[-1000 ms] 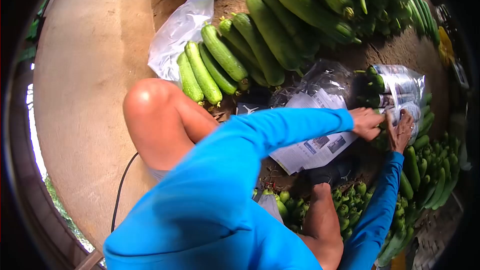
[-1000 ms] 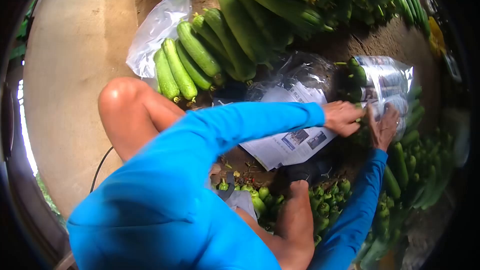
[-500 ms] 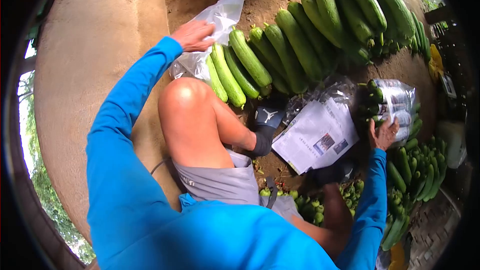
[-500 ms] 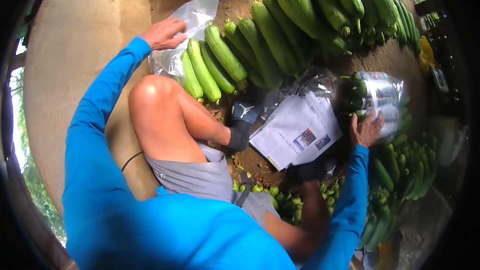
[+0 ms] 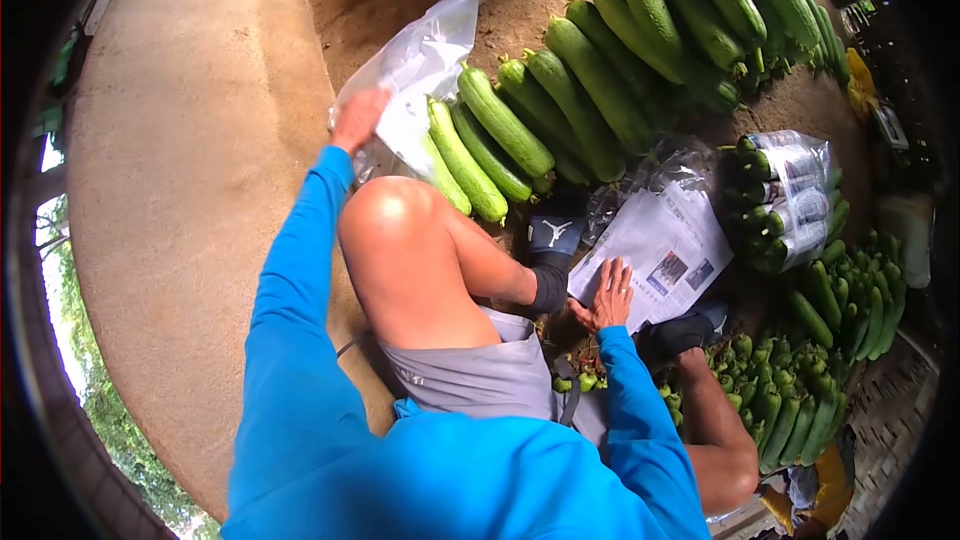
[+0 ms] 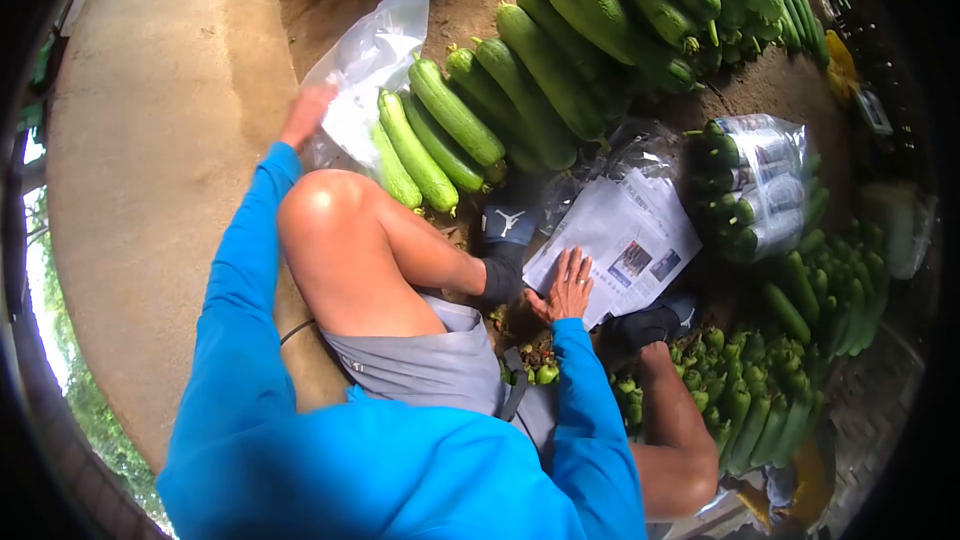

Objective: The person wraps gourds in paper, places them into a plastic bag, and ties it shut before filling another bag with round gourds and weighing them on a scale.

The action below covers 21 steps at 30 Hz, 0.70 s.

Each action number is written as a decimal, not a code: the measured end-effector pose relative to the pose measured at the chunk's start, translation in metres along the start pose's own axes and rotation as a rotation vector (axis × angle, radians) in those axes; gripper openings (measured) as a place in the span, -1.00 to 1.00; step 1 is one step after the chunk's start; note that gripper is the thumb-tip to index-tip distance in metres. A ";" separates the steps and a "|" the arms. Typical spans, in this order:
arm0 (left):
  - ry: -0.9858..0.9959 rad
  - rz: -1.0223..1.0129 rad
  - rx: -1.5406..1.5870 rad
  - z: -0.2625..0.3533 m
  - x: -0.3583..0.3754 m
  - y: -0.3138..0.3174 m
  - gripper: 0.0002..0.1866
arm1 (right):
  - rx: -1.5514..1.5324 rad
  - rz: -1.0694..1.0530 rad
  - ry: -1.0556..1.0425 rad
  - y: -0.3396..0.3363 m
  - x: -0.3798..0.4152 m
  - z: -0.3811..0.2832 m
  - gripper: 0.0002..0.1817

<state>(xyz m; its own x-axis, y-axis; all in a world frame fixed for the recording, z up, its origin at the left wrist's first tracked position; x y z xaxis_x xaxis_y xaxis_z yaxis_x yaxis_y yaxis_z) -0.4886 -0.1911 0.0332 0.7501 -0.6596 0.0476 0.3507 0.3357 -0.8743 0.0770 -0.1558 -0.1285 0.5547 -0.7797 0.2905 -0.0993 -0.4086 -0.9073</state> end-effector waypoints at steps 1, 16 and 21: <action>-0.073 0.044 0.117 0.015 -0.006 -0.025 -0.54 | 0.040 -0.002 -0.034 -0.003 -0.003 0.006 0.29; 0.014 0.550 -0.337 0.006 -0.027 -0.196 -0.54 | -0.005 0.126 -0.071 -0.023 -0.028 0.031 0.13; 0.173 0.492 -0.838 0.017 -0.027 -0.172 -0.48 | 0.020 0.219 -0.155 -0.024 -0.024 0.034 -0.04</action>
Point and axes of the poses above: each hand's wrist, its own x-axis away from the middle knuckle, its own y-axis out of the palm, z = x × y, the point moved 8 cm from there along -x, towards the middle knuckle, and after that the axes turned 14 degrees about z, right-handed, at the moved point
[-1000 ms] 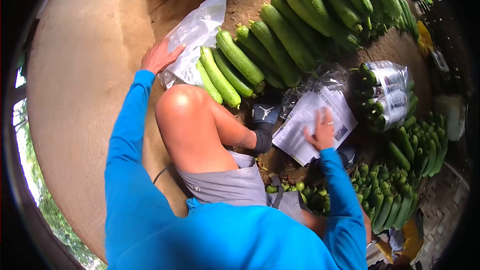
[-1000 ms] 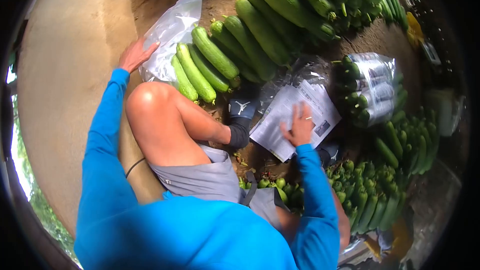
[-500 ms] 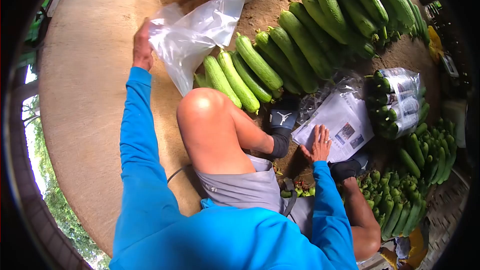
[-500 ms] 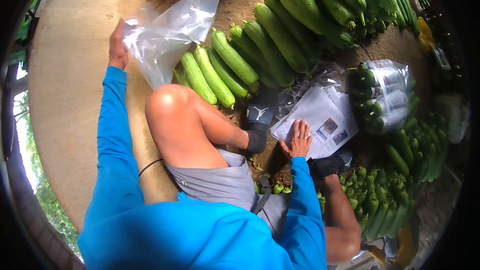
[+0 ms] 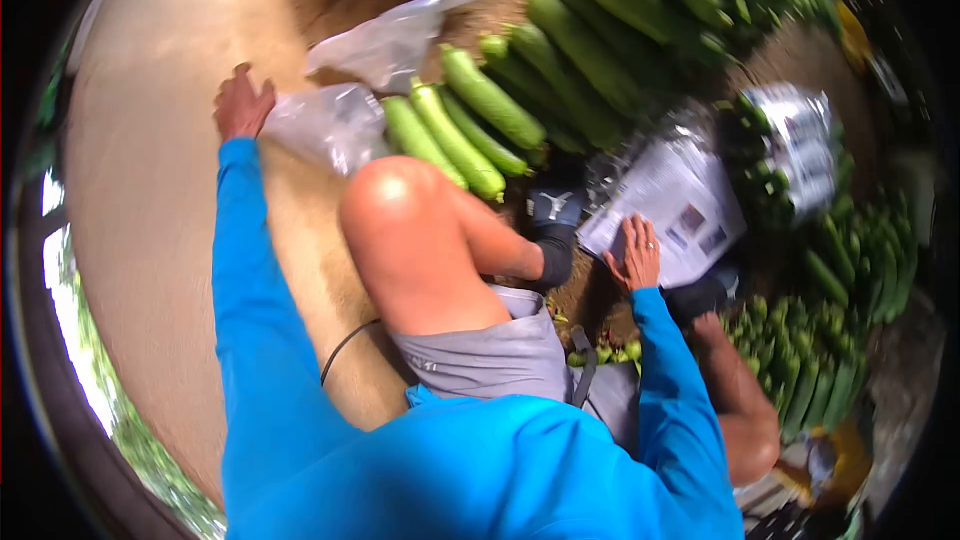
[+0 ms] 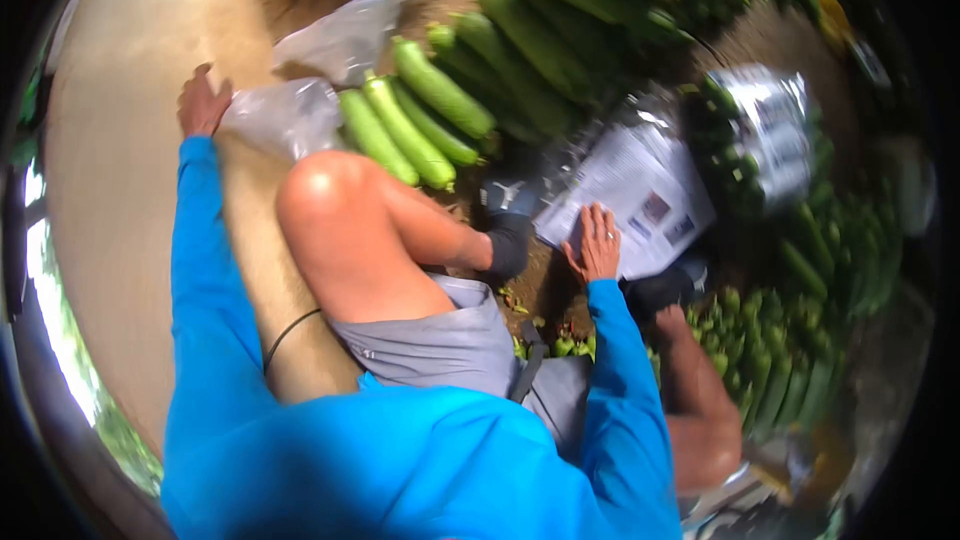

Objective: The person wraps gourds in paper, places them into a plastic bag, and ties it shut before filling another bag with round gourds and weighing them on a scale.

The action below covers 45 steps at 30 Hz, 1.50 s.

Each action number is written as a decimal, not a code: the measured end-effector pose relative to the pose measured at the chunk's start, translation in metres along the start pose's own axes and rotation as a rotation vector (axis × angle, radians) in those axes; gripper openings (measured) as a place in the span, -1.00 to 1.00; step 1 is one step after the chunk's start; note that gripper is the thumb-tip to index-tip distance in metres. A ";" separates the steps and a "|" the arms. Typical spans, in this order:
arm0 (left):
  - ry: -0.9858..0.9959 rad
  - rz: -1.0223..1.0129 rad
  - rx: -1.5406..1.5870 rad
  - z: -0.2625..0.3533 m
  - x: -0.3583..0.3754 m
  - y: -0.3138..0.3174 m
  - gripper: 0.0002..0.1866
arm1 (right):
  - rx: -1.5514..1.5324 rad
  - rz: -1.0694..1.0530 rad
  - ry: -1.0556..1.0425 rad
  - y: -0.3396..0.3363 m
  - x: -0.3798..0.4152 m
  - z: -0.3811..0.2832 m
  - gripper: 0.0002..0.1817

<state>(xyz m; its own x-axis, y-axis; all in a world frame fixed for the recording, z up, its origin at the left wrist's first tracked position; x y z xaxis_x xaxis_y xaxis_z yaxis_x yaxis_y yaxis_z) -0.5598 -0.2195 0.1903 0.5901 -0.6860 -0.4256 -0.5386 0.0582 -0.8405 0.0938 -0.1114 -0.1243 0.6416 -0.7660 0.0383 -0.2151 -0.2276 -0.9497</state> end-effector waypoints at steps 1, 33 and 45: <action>0.031 0.025 0.090 0.030 -0.005 -0.013 -0.47 | -0.002 0.015 -0.003 -0.002 -0.001 0.001 -0.07; 0.647 -0.273 0.905 0.351 0.001 0.007 -0.65 | -0.204 -0.118 0.064 -0.061 0.001 -0.011 -0.75; 0.255 -0.436 0.826 0.180 0.072 0.073 -0.64 | -0.226 -0.222 -0.214 -0.052 -0.013 -0.019 -0.86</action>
Point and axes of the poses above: each hand's wrist, its own x-axis away from the middle knuckle, its own y-axis out of the palm, z = x × y, the point moved 8 cm from there along -x, towards the middle knuckle, and after that the axes turned 14 degrees about z, right-handed, at the moved point
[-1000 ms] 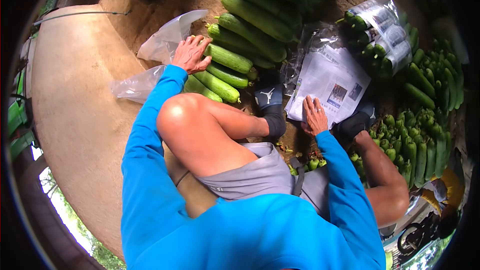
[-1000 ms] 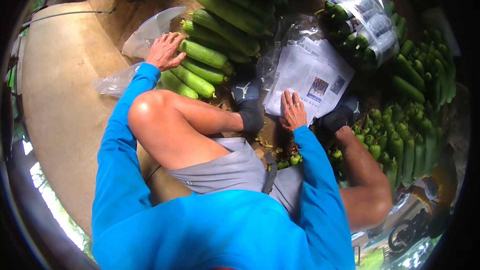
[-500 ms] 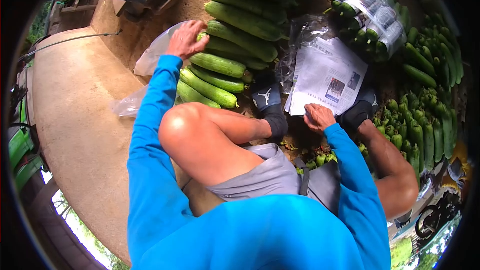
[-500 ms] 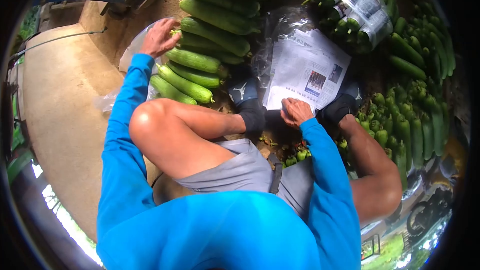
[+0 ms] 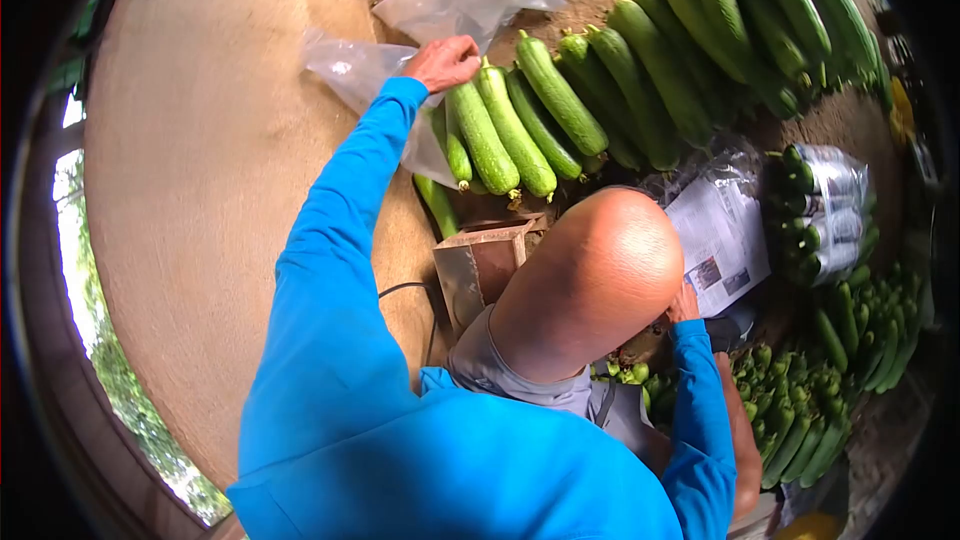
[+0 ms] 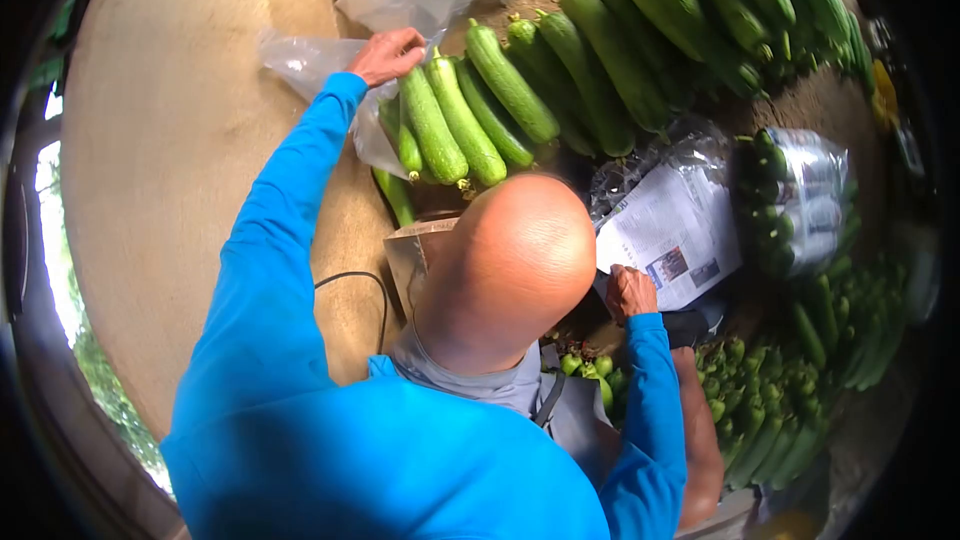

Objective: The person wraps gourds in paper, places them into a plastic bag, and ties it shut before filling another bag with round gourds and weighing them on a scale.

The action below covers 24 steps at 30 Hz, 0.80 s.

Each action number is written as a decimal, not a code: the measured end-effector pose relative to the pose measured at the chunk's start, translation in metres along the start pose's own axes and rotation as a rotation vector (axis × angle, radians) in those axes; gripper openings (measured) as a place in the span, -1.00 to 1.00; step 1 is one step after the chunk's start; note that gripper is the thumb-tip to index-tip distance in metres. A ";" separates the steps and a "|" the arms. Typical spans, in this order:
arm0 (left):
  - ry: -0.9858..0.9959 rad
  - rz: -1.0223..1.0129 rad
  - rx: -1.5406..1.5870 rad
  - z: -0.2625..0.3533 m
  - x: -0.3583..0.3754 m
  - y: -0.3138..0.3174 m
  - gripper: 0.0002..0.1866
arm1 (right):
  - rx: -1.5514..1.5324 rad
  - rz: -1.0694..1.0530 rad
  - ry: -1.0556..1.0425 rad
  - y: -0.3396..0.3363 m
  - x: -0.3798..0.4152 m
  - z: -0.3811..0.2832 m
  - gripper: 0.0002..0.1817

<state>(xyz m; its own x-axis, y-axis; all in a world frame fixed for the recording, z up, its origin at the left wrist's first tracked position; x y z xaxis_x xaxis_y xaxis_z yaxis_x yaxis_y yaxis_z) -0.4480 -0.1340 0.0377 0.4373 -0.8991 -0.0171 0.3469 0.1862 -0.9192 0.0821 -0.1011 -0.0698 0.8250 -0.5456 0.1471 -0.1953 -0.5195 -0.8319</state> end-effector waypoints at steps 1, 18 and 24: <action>0.084 0.005 -0.028 0.007 0.009 0.000 -0.62 | 0.008 -0.008 -0.015 0.001 -0.005 0.004 -0.86; 0.478 -0.531 -0.741 -0.004 -0.018 0.113 -0.27 | -0.109 -0.026 0.127 0.018 0.011 0.004 -0.73; 0.634 -0.538 -0.710 0.014 -0.018 0.098 -0.22 | -0.099 0.022 0.369 0.008 0.018 0.018 -0.73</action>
Point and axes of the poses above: each hand's wrist, its own x-axis away from the middle knuckle, its own y-axis out of the palm, z = x × y, the point moved 8 cm from there along -x, towards the middle knuckle, and after that the axes turned 14 degrees about z, right-handed, at the moved point
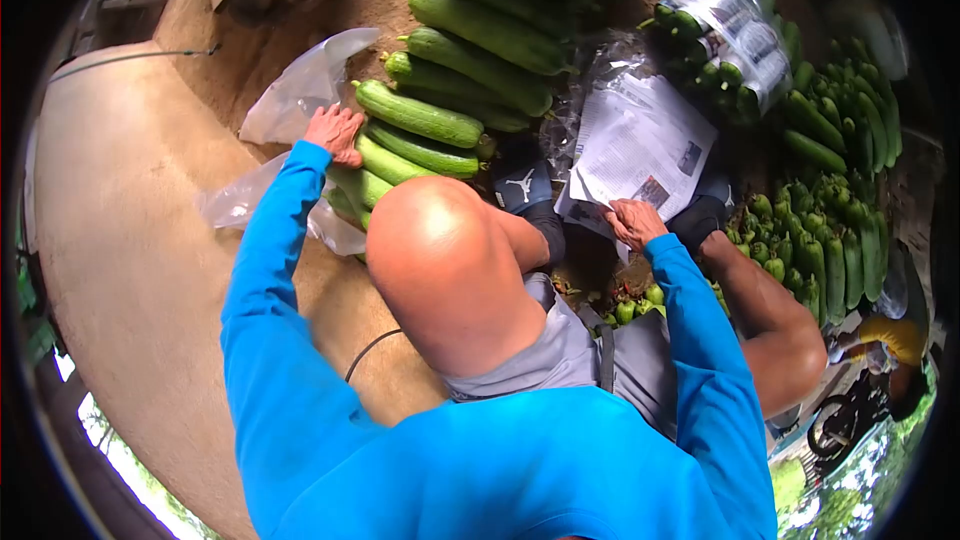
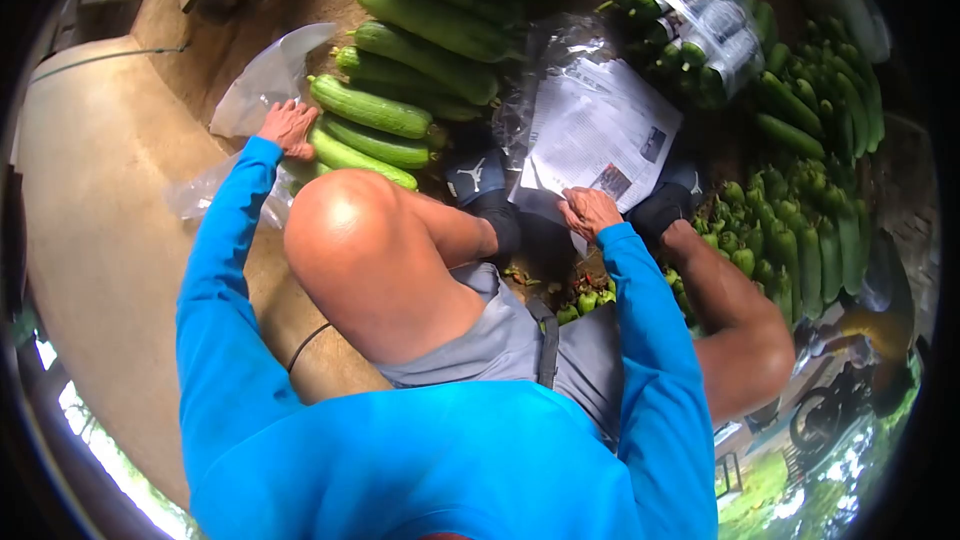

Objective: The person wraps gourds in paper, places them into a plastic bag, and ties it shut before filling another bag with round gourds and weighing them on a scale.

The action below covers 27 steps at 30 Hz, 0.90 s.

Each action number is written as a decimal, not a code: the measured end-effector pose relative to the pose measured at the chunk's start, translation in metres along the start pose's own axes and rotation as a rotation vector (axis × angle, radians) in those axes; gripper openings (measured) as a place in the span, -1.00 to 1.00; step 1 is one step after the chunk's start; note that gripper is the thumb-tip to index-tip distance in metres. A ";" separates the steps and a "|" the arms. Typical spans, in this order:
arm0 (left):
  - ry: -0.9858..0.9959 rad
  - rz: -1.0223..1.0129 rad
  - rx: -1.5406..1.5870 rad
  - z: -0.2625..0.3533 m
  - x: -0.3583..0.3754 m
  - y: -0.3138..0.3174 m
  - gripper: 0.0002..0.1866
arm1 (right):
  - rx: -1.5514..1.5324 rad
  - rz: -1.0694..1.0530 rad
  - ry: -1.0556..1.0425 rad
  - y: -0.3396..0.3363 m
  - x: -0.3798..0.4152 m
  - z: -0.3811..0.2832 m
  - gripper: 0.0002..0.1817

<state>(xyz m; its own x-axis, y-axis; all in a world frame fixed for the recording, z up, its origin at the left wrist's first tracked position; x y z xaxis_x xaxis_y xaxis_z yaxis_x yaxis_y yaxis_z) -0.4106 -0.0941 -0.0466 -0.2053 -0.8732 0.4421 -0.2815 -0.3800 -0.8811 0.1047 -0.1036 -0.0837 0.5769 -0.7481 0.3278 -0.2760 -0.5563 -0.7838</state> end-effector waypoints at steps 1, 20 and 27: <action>0.053 0.024 0.002 0.002 -0.002 0.003 -0.19 | 0.003 0.006 0.020 0.003 0.001 0.004 -0.73; 0.124 -0.117 0.211 0.070 0.011 -0.260 -0.59 | -0.201 -0.091 0.260 -0.015 -0.019 0.023 -0.50; 0.282 0.069 0.389 0.140 -0.019 -0.329 -0.50 | 0.058 0.082 0.081 0.018 -0.009 0.015 -0.72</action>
<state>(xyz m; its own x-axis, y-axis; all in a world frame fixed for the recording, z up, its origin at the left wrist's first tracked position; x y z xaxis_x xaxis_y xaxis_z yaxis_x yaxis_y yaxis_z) -0.1826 0.0045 0.2112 -0.4722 -0.8041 0.3610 0.1021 -0.4567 -0.8837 0.1062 -0.1014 -0.1094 0.4901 -0.8180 0.3012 -0.2734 -0.4724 -0.8379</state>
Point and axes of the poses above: each hand's wrist, its own x-axis away from the middle knuckle, its own y-axis out of the palm, z = x × y, the point moved 8 cm from there along -x, towards the middle knuckle, and after that the axes turned 14 degrees about z, right-handed, at the moved point
